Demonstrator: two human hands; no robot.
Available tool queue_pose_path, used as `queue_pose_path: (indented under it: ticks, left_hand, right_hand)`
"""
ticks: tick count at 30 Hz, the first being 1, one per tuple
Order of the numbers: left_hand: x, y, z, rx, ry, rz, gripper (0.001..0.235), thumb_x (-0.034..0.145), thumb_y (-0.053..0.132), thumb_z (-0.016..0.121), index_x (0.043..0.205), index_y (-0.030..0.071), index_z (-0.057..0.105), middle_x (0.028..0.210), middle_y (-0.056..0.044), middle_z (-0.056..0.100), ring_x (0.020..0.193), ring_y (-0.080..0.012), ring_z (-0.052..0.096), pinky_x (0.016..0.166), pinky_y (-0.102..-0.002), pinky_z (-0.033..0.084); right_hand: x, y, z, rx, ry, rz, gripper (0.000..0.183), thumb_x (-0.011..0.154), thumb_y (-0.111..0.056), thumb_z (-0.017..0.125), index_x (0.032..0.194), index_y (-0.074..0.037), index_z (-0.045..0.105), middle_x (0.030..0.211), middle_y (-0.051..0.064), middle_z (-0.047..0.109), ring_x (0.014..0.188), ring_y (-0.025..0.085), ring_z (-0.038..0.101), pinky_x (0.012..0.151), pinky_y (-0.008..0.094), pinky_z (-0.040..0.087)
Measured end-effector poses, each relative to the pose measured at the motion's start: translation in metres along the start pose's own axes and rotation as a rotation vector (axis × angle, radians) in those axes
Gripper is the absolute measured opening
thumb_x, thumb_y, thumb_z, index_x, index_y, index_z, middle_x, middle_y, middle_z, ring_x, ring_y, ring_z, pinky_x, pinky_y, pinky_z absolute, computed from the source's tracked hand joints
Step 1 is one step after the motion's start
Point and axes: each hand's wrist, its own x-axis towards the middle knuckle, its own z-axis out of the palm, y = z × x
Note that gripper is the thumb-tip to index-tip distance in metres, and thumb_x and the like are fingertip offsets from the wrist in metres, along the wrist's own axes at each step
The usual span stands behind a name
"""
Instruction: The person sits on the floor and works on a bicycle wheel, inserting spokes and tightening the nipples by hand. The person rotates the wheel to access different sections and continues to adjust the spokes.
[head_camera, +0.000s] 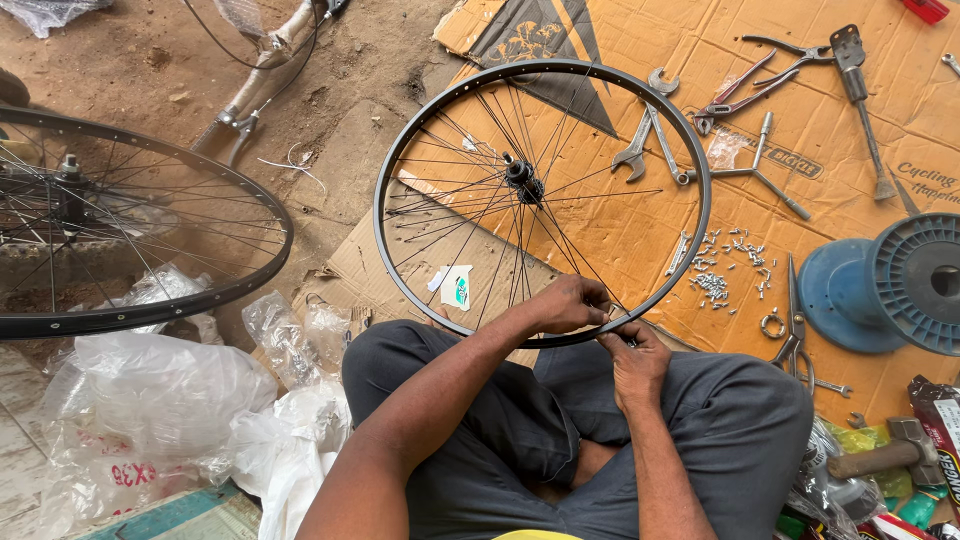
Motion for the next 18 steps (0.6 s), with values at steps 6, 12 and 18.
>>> queue_pose_path:
  ticks: [6, 12, 18]
  left_hand:
    - [0.001, 0.001, -0.002, 0.050, -0.139, 0.065, 0.030, 0.096, 0.027, 0.061, 0.111, 0.003, 0.071, 0.099, -0.011, 0.073, 0.094, -0.0276, 0.070, 0.083, -0.046, 0.055]
    - [-0.005, 0.013, 0.016, 0.433, 0.018, -0.077, 0.047, 0.109, 0.039, 0.048, 0.094, 0.003, 0.075, 0.089, -0.015, 0.073, 0.090, -0.0340, 0.068, 0.081, -0.050, 0.053]
    - [0.005, -0.007, 0.020, 0.110, -0.140, 0.028, 0.035, 0.093, 0.035, 0.060, 0.094, 0.003, 0.072, 0.089, -0.017, 0.076, 0.088, -0.0352, 0.075, 0.078, -0.050, 0.057]
  right_hand:
    - [0.000, 0.001, -0.001, 0.002, -0.026, 0.013, 0.011, 0.085, 0.007, 0.077, 0.094, 0.004, 0.072, 0.089, 0.009, 0.073, 0.082, 0.013, 0.069, 0.078, 0.025, 0.058]
    - [0.005, 0.013, -0.005, -0.080, -0.028, 0.010, 0.008, 0.086, 0.008, 0.076, 0.092, 0.003, 0.071, 0.088, 0.008, 0.073, 0.080, 0.011, 0.068, 0.075, 0.024, 0.057]
    - [0.005, 0.019, -0.012, -0.094, 0.000, 0.094, 0.007, 0.087, 0.007, 0.072, 0.092, 0.002, 0.072, 0.081, 0.004, 0.069, 0.068, 0.008, 0.058, 0.061, 0.022, 0.046]
